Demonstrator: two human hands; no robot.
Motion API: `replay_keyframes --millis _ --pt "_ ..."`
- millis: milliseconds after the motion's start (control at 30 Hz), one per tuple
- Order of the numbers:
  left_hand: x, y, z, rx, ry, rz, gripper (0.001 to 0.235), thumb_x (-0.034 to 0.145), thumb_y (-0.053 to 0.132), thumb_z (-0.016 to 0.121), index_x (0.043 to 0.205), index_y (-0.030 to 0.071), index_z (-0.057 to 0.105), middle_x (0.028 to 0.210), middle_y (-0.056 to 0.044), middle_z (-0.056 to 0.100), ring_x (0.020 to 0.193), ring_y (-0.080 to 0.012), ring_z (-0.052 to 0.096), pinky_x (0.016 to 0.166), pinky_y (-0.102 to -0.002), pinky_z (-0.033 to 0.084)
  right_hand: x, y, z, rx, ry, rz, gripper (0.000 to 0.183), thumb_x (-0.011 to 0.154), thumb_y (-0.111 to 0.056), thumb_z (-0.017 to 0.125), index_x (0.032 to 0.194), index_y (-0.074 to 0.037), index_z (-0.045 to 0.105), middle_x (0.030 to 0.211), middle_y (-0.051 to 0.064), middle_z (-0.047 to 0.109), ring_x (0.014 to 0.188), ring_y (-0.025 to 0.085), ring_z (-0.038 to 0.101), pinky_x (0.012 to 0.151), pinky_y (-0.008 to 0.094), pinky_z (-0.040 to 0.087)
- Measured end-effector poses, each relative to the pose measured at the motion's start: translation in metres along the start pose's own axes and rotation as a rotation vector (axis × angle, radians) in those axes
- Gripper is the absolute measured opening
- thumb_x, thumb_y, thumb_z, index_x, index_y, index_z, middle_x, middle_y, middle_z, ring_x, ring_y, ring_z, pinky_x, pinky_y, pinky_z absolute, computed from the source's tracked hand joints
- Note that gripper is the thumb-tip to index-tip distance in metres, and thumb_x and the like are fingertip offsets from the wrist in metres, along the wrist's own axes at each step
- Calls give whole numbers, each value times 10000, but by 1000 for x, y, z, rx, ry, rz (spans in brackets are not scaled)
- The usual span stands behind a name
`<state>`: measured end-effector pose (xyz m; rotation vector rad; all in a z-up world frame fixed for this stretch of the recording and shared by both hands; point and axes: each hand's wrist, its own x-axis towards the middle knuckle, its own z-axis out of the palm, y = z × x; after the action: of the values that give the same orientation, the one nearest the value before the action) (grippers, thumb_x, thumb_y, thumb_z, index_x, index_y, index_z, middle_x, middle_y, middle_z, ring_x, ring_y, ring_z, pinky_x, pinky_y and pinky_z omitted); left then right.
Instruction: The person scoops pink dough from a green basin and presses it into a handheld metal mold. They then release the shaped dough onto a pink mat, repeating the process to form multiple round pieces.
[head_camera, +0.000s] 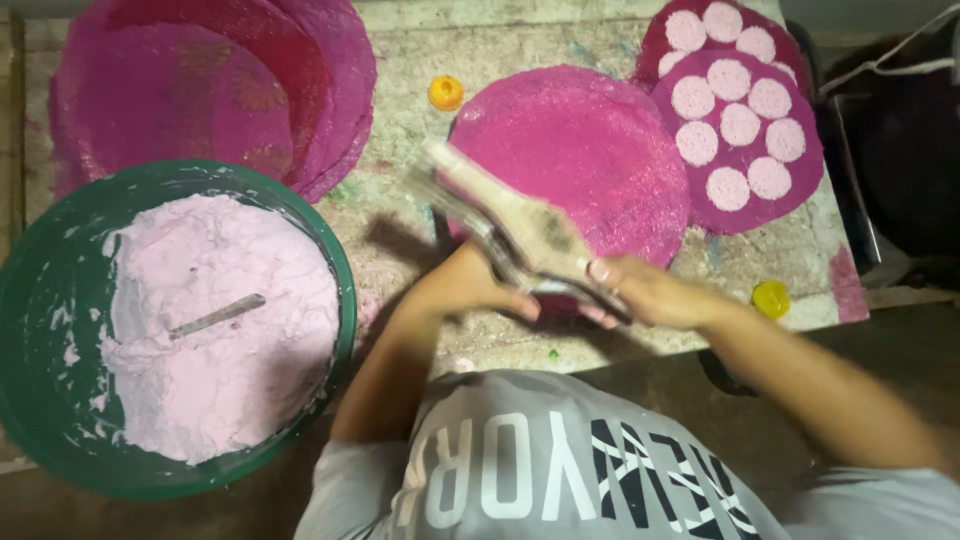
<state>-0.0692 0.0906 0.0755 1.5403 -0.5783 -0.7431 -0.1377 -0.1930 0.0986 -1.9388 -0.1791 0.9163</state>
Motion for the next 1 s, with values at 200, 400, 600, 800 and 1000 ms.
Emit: replay_keyframes --millis 200,400,600,800,1000 --pt "-61 -41 3 206 91 -52 589 690 190 841 1184 6 581 1053 -104 660 959 -198 629 801 -359 540 20 -7 50 -235 187 -389 462 1039 -392 450 1171 -23 694 1057 137 700 970 278 672 847 412 544" --pt "-108 -146 50 116 188 -126 204 816 105 712 993 19 657 834 -47 639 766 -153 601 666 -344 515 53 13 59 -724 742 -291 252 820 -65 697 1066 -91 747 1192 172 666 1059 375 603 865 463 525" --pt "-122 -208 68 -255 364 -448 217 914 194 687 892 -7 608 707 -64 567 596 -176 508 512 -329 423 44 72 54 -421 1056 -362 88 941 -62 698 1022 -31 711 1046 131 713 942 320 678 830 402 540" --pt "-131 -145 49 267 292 -695 313 936 361 679 1008 57 669 789 -77 667 731 -226 659 652 -402 543 0 158 29 -4 1476 -271 98 1044 -53 650 1109 19 665 1002 74 673 903 144 639 795 281 512" --pt "-93 -102 38 309 642 -74 488 896 260 722 1291 33 547 1239 -134 584 1137 -271 599 941 -429 520 -1 224 22 377 1510 -146 102 1052 -29 639 1149 -2 652 964 45 658 811 104 569 711 235 457"
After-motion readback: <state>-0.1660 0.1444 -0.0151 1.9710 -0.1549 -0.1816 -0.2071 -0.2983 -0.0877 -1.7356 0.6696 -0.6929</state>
